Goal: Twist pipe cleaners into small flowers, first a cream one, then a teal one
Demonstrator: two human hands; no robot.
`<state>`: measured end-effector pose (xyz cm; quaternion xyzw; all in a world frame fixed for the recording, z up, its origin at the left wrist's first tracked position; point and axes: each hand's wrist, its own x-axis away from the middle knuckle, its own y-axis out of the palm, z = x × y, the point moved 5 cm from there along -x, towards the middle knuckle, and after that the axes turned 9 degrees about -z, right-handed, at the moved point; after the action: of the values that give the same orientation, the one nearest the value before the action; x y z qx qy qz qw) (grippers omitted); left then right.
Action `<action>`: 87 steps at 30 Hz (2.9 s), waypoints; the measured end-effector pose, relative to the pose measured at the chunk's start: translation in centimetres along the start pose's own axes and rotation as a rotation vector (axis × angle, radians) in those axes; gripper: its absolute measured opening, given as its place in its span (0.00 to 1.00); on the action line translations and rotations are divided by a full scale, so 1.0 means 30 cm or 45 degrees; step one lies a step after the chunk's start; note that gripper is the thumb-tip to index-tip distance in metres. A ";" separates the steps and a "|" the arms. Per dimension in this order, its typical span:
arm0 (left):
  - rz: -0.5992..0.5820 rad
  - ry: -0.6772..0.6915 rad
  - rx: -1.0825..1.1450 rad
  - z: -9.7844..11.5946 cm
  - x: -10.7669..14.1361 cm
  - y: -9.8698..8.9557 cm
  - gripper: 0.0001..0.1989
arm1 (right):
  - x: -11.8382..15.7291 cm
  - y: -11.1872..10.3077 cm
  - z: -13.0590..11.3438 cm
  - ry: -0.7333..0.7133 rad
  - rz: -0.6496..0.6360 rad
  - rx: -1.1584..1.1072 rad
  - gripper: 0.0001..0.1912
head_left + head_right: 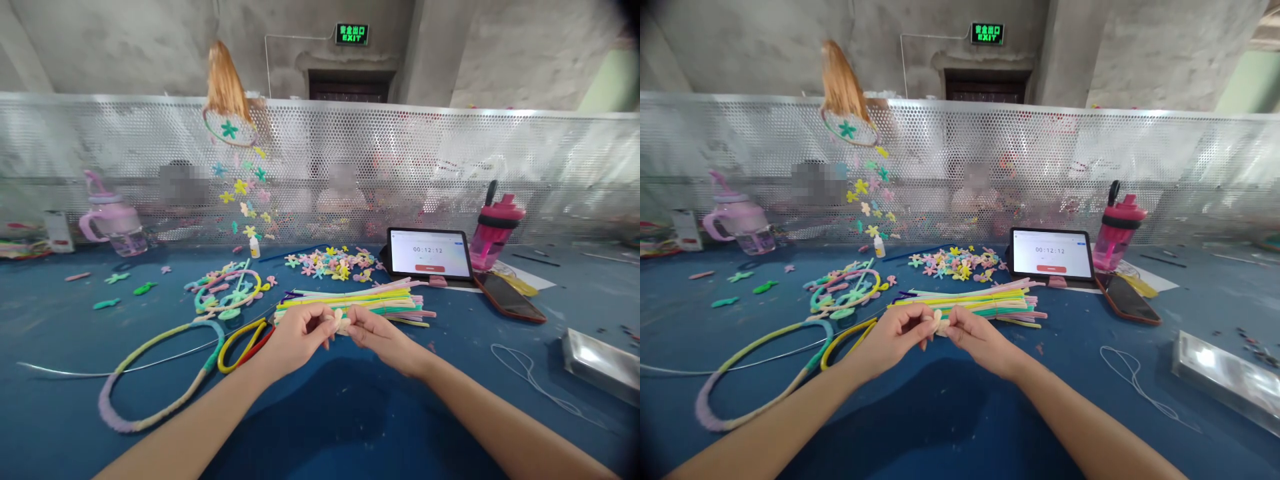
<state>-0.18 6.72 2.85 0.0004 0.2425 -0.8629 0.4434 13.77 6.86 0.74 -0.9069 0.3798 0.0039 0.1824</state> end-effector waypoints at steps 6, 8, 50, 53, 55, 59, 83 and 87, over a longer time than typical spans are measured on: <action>0.007 0.039 -0.150 0.011 -0.001 -0.005 0.11 | -0.006 0.012 0.007 0.007 -0.020 -0.214 0.14; -0.025 0.022 -0.122 0.009 -0.002 -0.004 0.11 | -0.006 0.012 0.010 -0.002 -0.004 -0.244 0.14; -0.139 -0.128 -0.035 0.010 0.003 0.006 0.11 | -0.003 0.032 0.000 0.056 0.109 -0.149 0.18; -0.134 -0.134 -0.037 -0.002 0.001 0.003 0.11 | -0.001 0.016 -0.007 0.032 0.061 -0.111 0.16; -0.117 -0.149 -0.038 -0.008 0.001 0.002 0.11 | -0.002 0.004 -0.007 0.035 0.060 -0.004 0.13; -0.052 -0.150 -0.074 -0.005 0.001 0.001 0.11 | -0.003 -0.023 -0.010 0.093 0.210 0.347 0.09; 0.033 0.079 -0.291 0.038 0.009 0.024 0.11 | 0.030 0.066 -0.102 -0.043 0.170 0.566 0.12; -0.078 -0.004 0.059 0.023 0.009 0.033 0.10 | 0.028 -0.026 -0.072 -0.018 0.248 0.250 0.23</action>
<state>0.55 5.72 2.99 0.0021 0.2218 -0.8814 0.4171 14.62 6.04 2.88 -0.8435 0.4634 -0.0091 0.2716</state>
